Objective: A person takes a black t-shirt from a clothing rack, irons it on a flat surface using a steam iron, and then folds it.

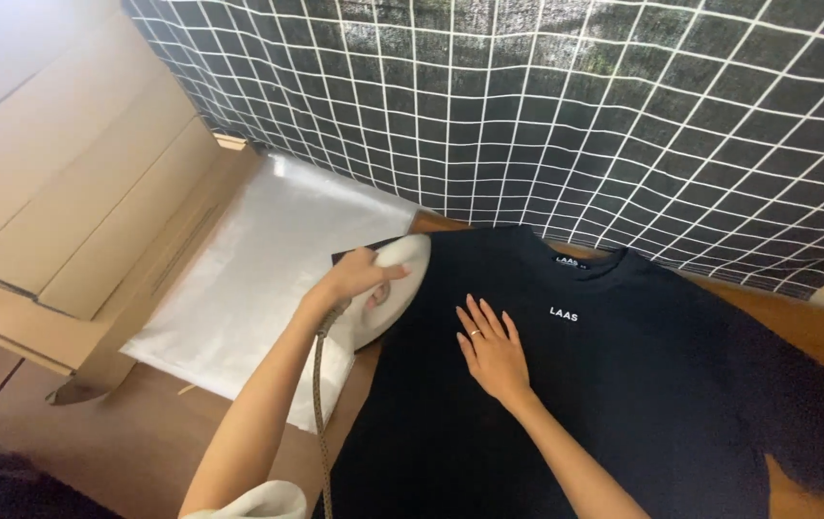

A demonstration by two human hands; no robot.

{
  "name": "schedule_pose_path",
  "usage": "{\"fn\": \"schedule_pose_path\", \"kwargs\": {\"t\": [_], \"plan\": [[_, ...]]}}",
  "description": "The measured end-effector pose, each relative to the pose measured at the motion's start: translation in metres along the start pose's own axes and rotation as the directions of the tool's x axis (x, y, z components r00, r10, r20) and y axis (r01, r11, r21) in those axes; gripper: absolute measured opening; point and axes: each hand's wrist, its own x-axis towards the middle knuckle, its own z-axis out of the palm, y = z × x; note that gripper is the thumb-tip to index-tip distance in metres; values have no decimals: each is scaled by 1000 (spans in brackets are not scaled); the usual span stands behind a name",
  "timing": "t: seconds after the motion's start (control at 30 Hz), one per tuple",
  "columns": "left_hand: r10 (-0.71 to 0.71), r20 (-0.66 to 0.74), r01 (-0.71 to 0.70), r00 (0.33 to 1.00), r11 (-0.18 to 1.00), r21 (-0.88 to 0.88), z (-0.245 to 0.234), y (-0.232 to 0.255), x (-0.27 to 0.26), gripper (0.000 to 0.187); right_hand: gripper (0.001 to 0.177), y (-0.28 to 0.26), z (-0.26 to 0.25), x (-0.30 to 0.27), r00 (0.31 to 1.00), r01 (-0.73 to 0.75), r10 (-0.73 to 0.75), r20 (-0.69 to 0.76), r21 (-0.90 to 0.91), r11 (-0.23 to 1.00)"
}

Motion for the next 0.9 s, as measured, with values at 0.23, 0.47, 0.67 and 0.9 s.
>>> {"fn": "schedule_pose_path", "kwargs": {"t": [0.23,0.47,0.67,0.9], "plan": [[-23,49,29,999,991,-128,2,-23,38,42,44,-5,-12,0,999,-7,6,42,31,1000],[-76,81,93,994,970,-224,-14,-26,36,41,43,0,-6,0,1000,9,-9,20,-12,1000],[-94,22,97,995,962,-256,-21,-48,48,42,43,0,-7,0,1000,6,-6,24,1,1000],[-146,-75,123,986,959,-254,-35,-51,23,52,43,-2,-7,-1,1000,-2,2,17,-3,1000]]}}
